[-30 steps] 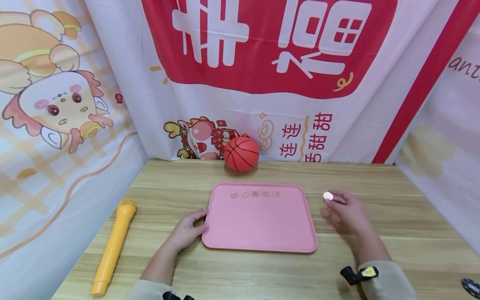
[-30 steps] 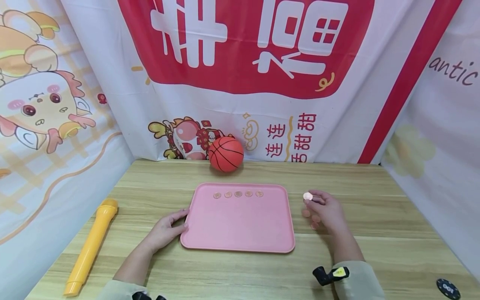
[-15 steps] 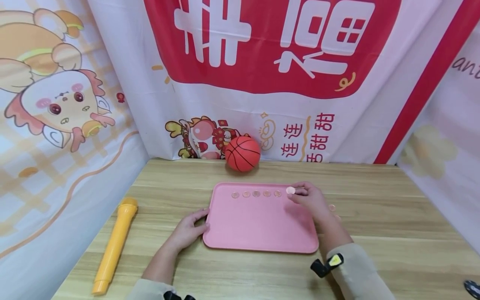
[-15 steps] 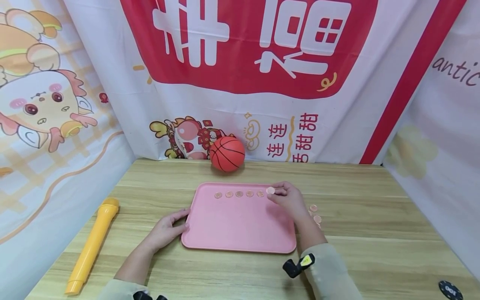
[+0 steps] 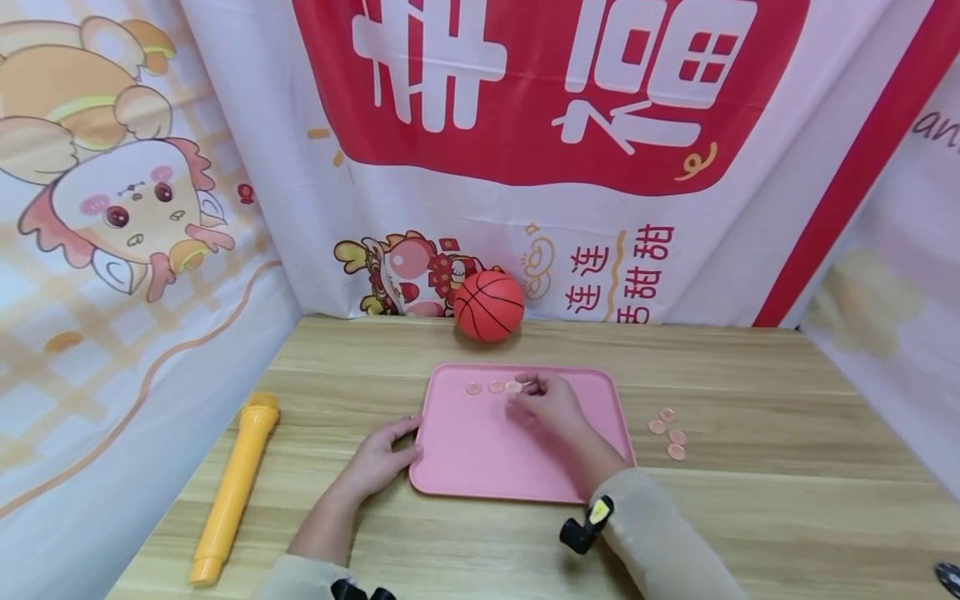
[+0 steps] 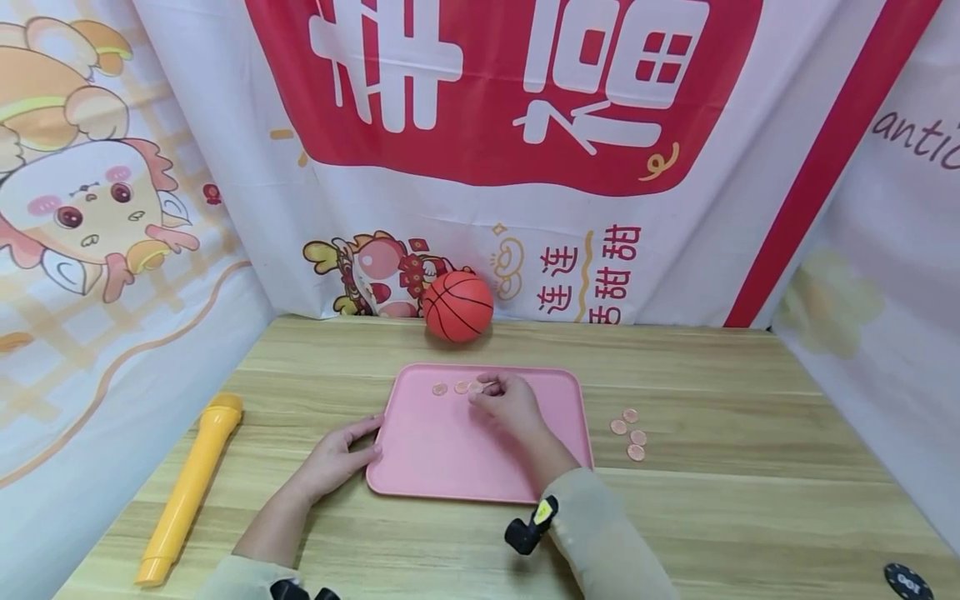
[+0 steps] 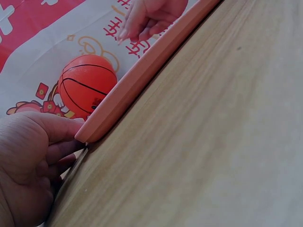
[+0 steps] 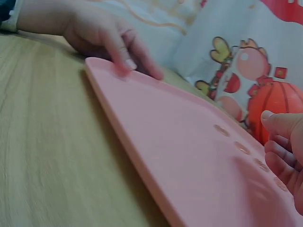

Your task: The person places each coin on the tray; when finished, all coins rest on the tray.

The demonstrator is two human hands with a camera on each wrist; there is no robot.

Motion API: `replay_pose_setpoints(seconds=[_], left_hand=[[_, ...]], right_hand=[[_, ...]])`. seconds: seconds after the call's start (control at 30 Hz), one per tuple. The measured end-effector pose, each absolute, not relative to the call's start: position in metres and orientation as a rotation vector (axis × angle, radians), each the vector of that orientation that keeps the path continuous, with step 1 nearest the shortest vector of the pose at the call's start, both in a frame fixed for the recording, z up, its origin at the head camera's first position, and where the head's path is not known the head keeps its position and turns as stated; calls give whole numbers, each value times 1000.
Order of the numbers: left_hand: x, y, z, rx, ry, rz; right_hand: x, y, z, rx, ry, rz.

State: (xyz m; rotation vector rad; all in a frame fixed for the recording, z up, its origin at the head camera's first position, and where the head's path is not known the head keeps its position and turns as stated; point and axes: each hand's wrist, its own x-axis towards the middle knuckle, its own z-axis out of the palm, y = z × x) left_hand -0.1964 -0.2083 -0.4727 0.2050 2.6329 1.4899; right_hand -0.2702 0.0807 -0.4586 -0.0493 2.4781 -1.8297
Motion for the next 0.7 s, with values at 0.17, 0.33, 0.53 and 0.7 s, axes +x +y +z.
replay_pose_setpoints(seconds=[0.17, 0.33, 0.53, 0.7], left_hand=[[-196, -208, -473, 196, 2636, 1495], [-197, -207, -474, 178, 2632, 1503], [-197, -206, -473, 176, 2631, 1515], [-196, -206, -472, 176, 2633, 1514]], right_hand=[[-271, 56, -469, -180, 2531, -1800], [-270, 39, -472, -243, 2600, -1694], [-270, 24, -471, -243, 2689, -1550], [-265, 17, -468, -229, 2743, -1391]])
